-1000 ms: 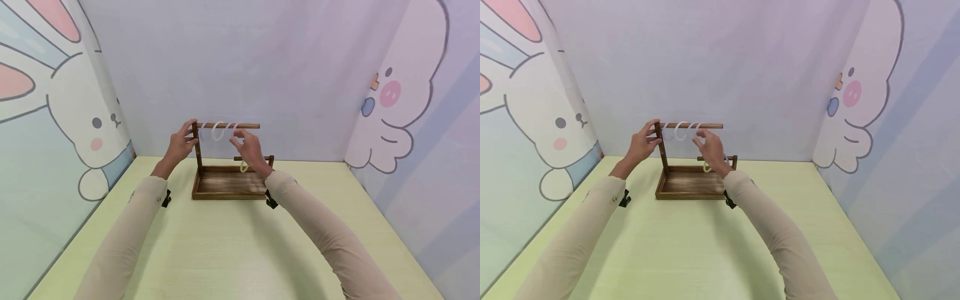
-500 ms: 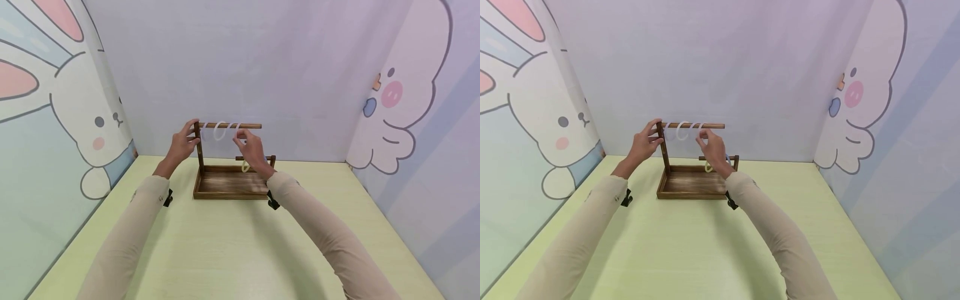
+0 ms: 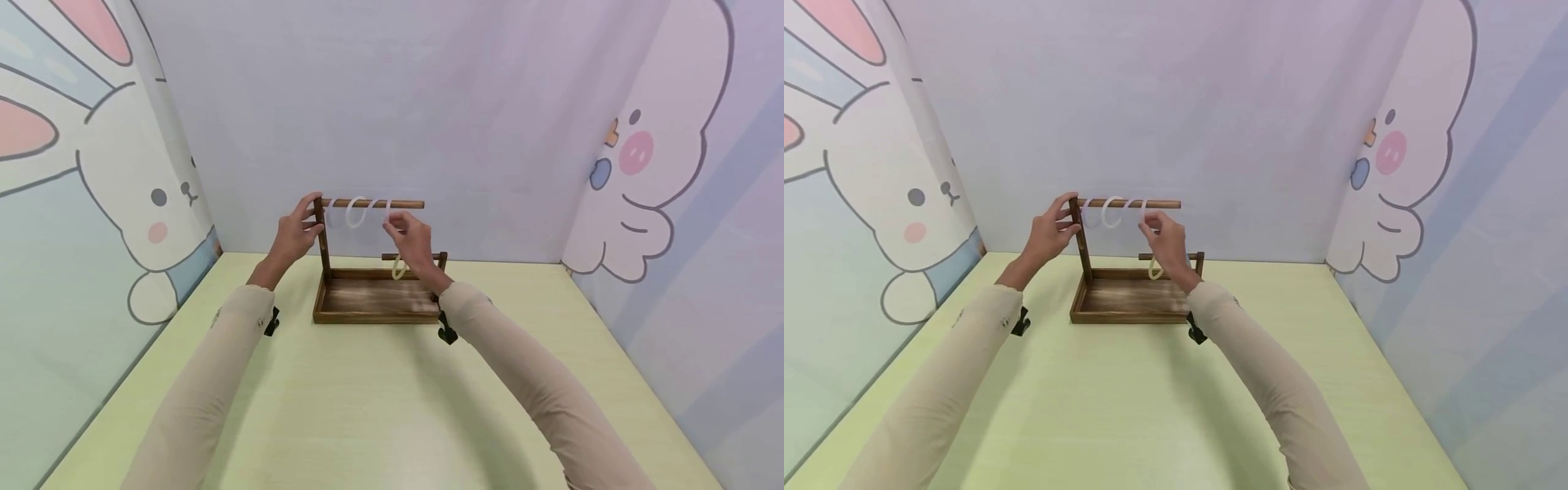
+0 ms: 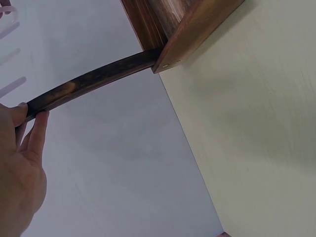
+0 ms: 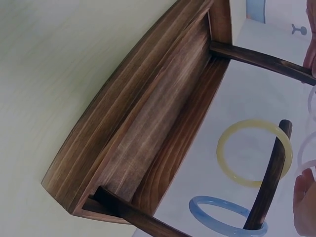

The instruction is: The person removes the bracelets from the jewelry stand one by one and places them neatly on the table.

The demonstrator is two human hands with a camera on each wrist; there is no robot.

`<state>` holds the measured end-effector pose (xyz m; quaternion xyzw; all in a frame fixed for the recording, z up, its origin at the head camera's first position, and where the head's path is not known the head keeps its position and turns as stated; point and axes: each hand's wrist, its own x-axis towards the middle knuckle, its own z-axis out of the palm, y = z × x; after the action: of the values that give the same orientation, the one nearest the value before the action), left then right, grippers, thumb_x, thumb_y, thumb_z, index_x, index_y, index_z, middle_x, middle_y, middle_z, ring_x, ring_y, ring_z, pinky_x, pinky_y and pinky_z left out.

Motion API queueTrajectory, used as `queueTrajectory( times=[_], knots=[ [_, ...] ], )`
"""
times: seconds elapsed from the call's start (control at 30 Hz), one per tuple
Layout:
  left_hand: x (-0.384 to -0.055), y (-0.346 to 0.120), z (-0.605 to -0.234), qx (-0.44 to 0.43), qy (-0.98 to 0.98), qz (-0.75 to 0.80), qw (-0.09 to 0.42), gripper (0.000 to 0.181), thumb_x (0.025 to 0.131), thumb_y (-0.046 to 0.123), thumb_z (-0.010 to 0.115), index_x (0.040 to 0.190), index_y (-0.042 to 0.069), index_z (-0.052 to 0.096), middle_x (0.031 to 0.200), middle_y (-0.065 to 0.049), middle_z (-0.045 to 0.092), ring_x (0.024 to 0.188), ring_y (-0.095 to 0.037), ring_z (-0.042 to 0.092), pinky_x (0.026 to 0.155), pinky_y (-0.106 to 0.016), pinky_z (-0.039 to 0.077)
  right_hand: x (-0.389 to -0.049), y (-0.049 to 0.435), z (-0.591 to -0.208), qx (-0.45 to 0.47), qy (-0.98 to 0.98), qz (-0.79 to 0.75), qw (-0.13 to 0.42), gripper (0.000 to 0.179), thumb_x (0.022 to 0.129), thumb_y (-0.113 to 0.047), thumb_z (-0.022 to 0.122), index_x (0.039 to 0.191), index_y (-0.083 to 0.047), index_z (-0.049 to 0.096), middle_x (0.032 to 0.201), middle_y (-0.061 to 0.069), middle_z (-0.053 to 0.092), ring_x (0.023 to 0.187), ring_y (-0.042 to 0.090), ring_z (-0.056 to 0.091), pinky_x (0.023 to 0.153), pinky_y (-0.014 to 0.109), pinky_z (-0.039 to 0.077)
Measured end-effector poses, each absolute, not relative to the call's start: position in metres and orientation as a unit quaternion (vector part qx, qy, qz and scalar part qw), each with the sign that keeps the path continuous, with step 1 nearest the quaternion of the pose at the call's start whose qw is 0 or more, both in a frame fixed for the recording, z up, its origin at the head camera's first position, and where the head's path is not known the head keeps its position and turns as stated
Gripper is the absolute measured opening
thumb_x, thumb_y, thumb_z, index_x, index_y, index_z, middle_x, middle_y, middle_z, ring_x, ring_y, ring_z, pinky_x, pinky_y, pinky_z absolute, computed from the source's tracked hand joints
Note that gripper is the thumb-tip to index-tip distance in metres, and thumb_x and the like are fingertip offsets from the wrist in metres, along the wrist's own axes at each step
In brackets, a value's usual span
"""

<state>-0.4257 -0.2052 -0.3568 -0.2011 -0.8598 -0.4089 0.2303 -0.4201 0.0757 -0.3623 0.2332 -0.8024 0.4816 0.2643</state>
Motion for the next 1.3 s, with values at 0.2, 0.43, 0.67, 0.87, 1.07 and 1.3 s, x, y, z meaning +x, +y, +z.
queueTrajectory(
  times=[0.2,0.43,0.67,0.87,1.07,1.3],
  knots=[
    [-0.427,-0.206,-0.357,-0.200,-0.861,-0.407,0.230,0.072,0.098,-0.008,0.066,0.158,0.023,0.040,0.144,-0.028,0.057,0.120,-0.044,0.066,0.097,-0.054,0.059,-0.423,0.080,-0.363,0.222,-0.799,0.490,0.270,0.023,0.100,-0.015,0.073,0.118,-0.001,0.073,0.109,0.013,0.077,0.101,0.022,0.075,0.088,0.036,0.063],
    [-0.426,-0.207,-0.358,-0.199,-0.861,-0.409,0.227,0.074,0.098,-0.008,0.066,0.159,0.024,0.039,0.144,-0.029,0.057,0.119,-0.046,0.066,0.096,-0.056,0.058,-0.423,0.086,-0.364,0.203,-0.803,0.497,0.261,0.026,0.100,-0.017,0.072,0.120,0.001,0.072,0.112,0.014,0.077,0.105,0.023,0.074,0.092,0.037,0.062],
    [-0.428,-0.208,-0.358,-0.199,-0.862,-0.407,0.229,0.073,0.098,-0.008,0.066,0.158,0.023,0.039,0.144,-0.029,0.057,0.120,-0.046,0.066,0.097,-0.055,0.058,-0.422,0.096,-0.362,0.177,-0.798,0.513,0.261,0.027,0.101,-0.017,0.071,0.121,0.001,0.073,0.114,0.015,0.076,0.105,0.024,0.074,0.090,0.038,0.063],
    [-0.427,-0.208,-0.357,-0.198,-0.863,-0.405,0.229,0.072,0.098,-0.007,0.066,0.158,0.023,0.039,0.143,-0.029,0.057,0.119,-0.046,0.066,0.096,-0.056,0.058,-0.420,0.106,-0.358,0.169,-0.799,0.514,0.261,0.023,0.101,-0.015,0.071,0.119,0.000,0.074,0.108,0.014,0.078,0.101,0.024,0.075,0.090,0.038,0.062],
    [-0.427,-0.209,-0.356,-0.197,-0.864,-0.406,0.225,0.073,0.098,-0.007,0.066,0.159,0.024,0.038,0.143,-0.030,0.056,0.119,-0.047,0.065,0.096,-0.057,0.058,-0.423,0.115,-0.356,0.162,-0.801,0.512,0.265,0.021,0.101,-0.012,0.070,0.118,0.000,0.074,0.106,0.015,0.078,0.098,0.024,0.077,0.086,0.036,0.064],
    [-0.427,-0.209,-0.355,-0.205,-0.863,-0.403,0.227,0.072,0.098,-0.007,0.066,0.159,0.022,0.038,0.143,-0.030,0.057,0.119,-0.047,0.066,0.096,-0.057,0.058,-0.418,0.126,-0.350,0.148,-0.797,0.529,0.253,0.022,0.102,-0.011,0.070,0.119,0.002,0.074,0.104,0.018,0.078,0.095,0.028,0.077,0.078,0.033,0.065]
  ],
)
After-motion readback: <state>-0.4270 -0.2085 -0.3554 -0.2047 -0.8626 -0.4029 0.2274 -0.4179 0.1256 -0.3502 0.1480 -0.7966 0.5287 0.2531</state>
